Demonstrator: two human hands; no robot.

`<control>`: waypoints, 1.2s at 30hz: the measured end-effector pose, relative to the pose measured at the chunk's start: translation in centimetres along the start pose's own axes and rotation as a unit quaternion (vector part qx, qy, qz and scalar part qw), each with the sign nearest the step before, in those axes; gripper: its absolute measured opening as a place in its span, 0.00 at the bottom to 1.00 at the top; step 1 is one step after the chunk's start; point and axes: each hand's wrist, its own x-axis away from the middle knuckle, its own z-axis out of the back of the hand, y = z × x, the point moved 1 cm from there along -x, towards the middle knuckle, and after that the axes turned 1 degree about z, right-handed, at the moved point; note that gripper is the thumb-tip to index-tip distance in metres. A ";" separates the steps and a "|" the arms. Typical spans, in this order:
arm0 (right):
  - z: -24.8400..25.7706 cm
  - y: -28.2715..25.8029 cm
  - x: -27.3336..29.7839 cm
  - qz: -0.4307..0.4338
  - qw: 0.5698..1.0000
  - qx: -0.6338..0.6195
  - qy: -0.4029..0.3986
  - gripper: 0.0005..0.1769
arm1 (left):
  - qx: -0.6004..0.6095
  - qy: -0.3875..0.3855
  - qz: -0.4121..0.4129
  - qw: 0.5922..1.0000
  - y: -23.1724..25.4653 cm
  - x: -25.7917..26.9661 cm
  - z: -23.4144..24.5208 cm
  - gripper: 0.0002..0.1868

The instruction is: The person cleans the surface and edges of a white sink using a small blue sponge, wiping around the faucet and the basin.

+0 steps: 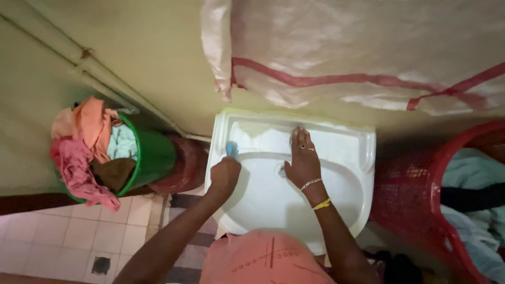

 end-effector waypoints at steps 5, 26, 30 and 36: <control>0.1 0.1 0.3 0.014 1.000 0.000 0.001 0.56 | 0.055 -0.006 -0.017 0.998 0.4 -3.6 0.6 0.09; 1.1 1.8 -0.1 0.013 0.997 -0.073 0.028 0.44 | 0.104 0.165 -0.092 0.977 7.2 -7.8 -1.4 0.07; 0.4 2.0 0.4 0.044 0.994 -0.074 0.063 0.45 | 0.028 0.058 0.016 0.998 0.6 -6.9 -1.3 0.07; 0.9 1.5 0.0 0.008 0.998 -0.055 0.009 0.46 | 0.098 0.034 -0.119 0.987 5.2 -3.4 0.8 0.05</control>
